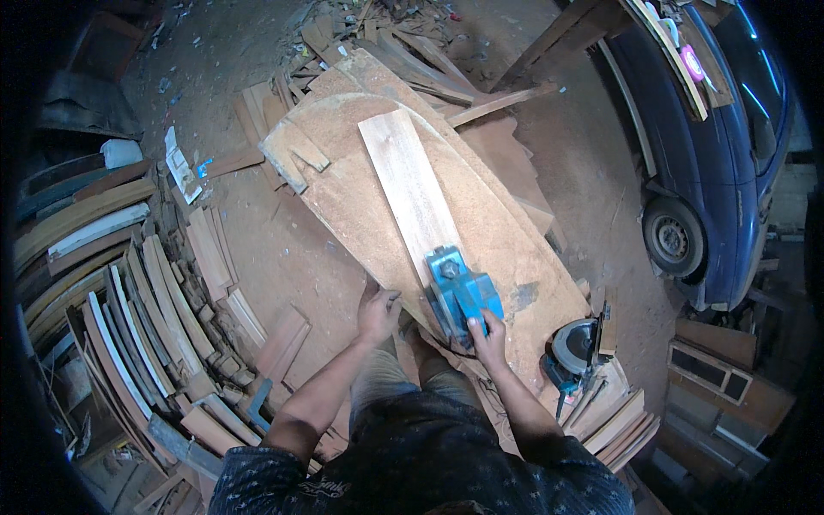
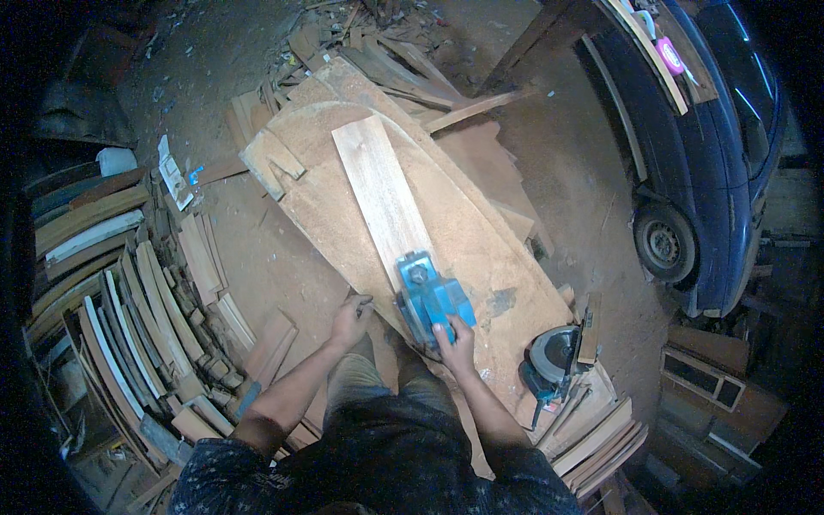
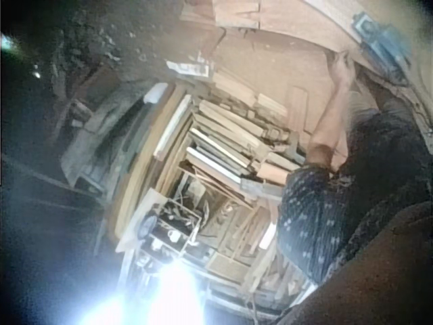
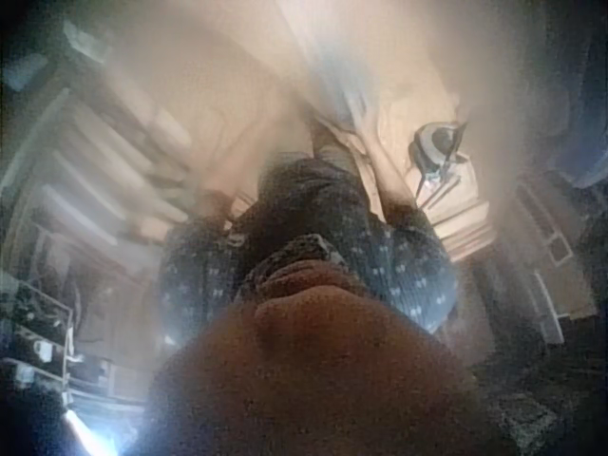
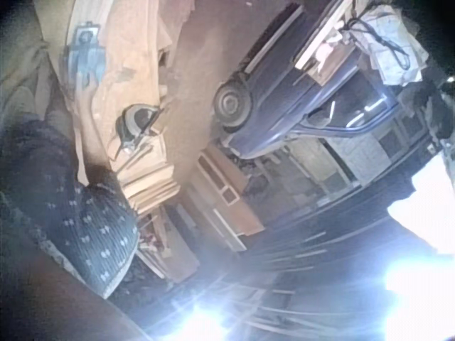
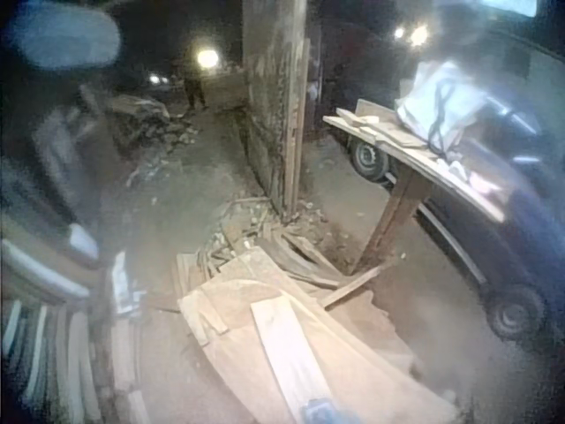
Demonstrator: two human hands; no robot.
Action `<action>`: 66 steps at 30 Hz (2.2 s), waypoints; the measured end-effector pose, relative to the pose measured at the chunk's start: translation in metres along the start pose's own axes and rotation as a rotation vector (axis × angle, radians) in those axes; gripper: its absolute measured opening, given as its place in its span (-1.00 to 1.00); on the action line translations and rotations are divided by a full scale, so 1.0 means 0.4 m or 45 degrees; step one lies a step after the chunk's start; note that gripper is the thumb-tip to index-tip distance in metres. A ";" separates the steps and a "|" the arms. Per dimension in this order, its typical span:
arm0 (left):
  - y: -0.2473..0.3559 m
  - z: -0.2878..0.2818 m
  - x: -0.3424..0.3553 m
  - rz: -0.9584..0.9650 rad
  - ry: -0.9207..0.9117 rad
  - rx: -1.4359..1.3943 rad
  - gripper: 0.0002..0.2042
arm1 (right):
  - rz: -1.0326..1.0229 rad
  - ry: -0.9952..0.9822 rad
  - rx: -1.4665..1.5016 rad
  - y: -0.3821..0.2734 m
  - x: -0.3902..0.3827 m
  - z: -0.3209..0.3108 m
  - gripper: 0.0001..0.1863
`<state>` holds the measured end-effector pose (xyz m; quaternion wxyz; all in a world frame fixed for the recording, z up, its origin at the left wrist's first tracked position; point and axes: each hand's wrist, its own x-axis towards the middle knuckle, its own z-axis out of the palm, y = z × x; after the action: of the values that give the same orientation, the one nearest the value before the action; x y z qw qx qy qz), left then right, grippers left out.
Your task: The person uses a handheld electric planer to smooth the surface of a wooden plank. They then switch to a circular saw to cut the plank into smaller pieces, handling the wood and tools with both hands.
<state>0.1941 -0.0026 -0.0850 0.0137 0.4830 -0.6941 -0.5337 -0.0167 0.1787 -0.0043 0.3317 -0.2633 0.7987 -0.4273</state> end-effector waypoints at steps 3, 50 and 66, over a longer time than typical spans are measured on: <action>0.023 0.039 0.026 -0.024 0.042 -0.094 -0.69 | -0.016 0.047 0.002 0.022 -0.017 0.000 -0.69; 0.057 0.175 0.124 -0.368 0.222 -0.120 -0.69 | 0.203 -0.057 0.325 -0.132 0.307 0.070 -0.52; 0.115 0.140 0.173 -0.451 -0.019 -0.781 -0.76 | 0.370 0.410 0.234 0.142 -0.177 -0.149 -0.52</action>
<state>0.0971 -0.0110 -0.1086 0.0603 0.5653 -0.4069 -0.7150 -0.0242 0.2871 -0.0067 0.2805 -0.0427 0.8286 -0.4826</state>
